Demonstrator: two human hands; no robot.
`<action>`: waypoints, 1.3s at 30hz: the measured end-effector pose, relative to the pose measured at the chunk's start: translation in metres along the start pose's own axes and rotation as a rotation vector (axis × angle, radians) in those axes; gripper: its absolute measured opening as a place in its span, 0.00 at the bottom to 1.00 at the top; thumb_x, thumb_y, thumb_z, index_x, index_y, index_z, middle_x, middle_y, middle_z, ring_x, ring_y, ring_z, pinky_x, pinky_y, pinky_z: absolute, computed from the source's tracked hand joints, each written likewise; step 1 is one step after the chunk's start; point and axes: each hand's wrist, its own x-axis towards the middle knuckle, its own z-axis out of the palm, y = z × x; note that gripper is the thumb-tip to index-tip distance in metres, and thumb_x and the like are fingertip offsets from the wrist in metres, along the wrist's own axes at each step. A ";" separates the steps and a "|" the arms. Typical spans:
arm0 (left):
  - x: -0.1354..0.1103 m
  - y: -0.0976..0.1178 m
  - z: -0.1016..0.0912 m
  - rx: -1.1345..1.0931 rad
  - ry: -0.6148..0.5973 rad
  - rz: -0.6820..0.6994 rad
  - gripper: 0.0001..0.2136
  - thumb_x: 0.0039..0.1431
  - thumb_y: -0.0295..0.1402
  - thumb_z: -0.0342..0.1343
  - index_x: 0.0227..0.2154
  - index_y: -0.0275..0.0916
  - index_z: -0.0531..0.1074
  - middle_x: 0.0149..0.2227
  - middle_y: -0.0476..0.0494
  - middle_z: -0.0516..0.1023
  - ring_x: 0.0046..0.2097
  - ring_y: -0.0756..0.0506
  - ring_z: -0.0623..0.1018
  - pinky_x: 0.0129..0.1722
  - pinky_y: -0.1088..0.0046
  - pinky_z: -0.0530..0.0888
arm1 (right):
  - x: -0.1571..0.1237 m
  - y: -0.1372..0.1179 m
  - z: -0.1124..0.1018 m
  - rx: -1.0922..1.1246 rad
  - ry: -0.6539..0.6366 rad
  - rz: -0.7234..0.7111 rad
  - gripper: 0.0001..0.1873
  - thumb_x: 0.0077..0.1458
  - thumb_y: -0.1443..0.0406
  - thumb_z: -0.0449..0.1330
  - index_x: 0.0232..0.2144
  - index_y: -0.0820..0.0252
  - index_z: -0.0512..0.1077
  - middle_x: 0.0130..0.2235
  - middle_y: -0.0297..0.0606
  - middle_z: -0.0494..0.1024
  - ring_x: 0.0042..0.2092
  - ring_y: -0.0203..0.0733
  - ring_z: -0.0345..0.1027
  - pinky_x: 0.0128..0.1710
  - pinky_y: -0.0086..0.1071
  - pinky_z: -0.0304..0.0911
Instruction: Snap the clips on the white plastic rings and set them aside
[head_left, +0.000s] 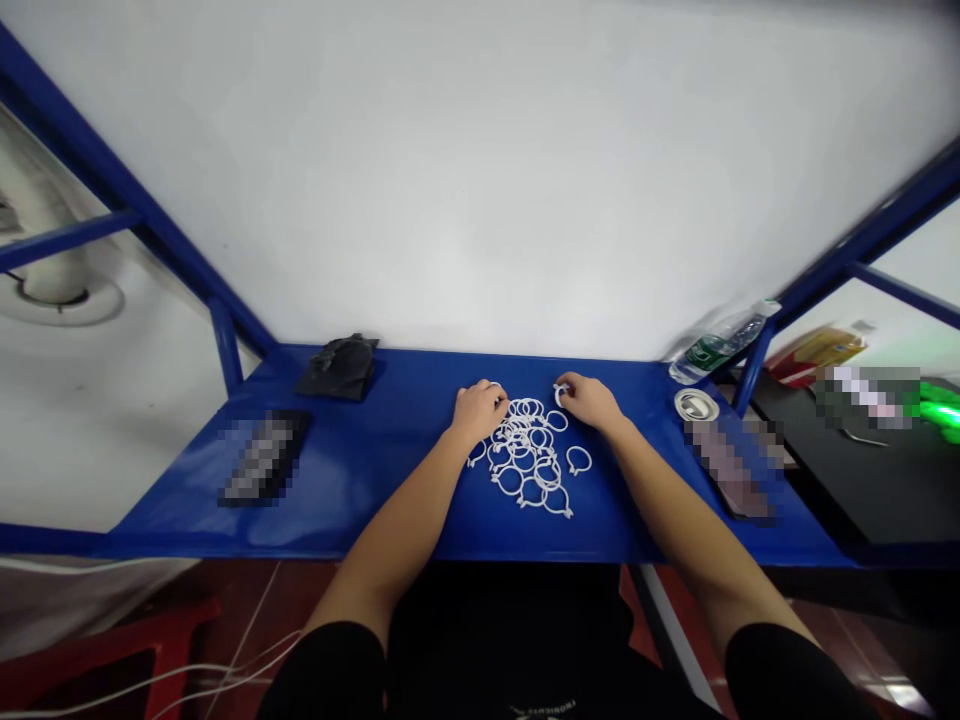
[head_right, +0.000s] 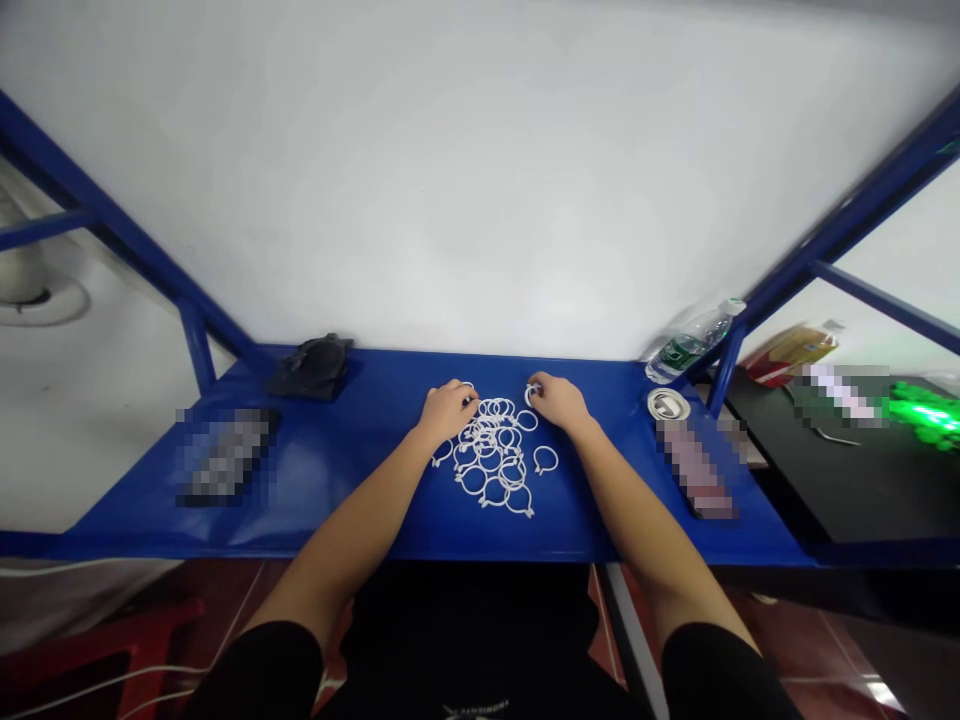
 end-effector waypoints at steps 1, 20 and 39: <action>0.000 -0.001 0.000 -0.004 0.002 0.006 0.07 0.69 0.36 0.58 0.40 0.46 0.81 0.48 0.44 0.81 0.52 0.40 0.79 0.54 0.61 0.69 | -0.006 0.004 0.000 0.061 0.023 0.016 0.19 0.59 0.63 0.60 0.51 0.53 0.79 0.37 0.38 0.85 0.36 0.44 0.76 0.35 0.32 0.63; 0.004 -0.010 0.010 -0.432 0.369 0.056 0.11 0.67 0.26 0.55 0.45 0.41 0.81 0.43 0.45 0.82 0.34 0.50 0.78 0.43 0.71 0.77 | -0.023 -0.002 0.028 0.944 0.192 0.047 0.19 0.51 0.54 0.68 0.41 0.59 0.81 0.26 0.32 0.77 0.23 0.35 0.63 0.24 0.30 0.61; 0.000 -0.001 -0.004 -0.420 0.381 0.028 0.17 0.67 0.23 0.48 0.45 0.40 0.82 0.42 0.45 0.82 0.46 0.47 0.81 0.50 0.73 0.76 | -0.024 -0.013 0.019 1.414 0.091 0.172 0.14 0.47 0.59 0.68 0.37 0.60 0.80 0.33 0.36 0.83 0.19 0.29 0.57 0.18 0.28 0.52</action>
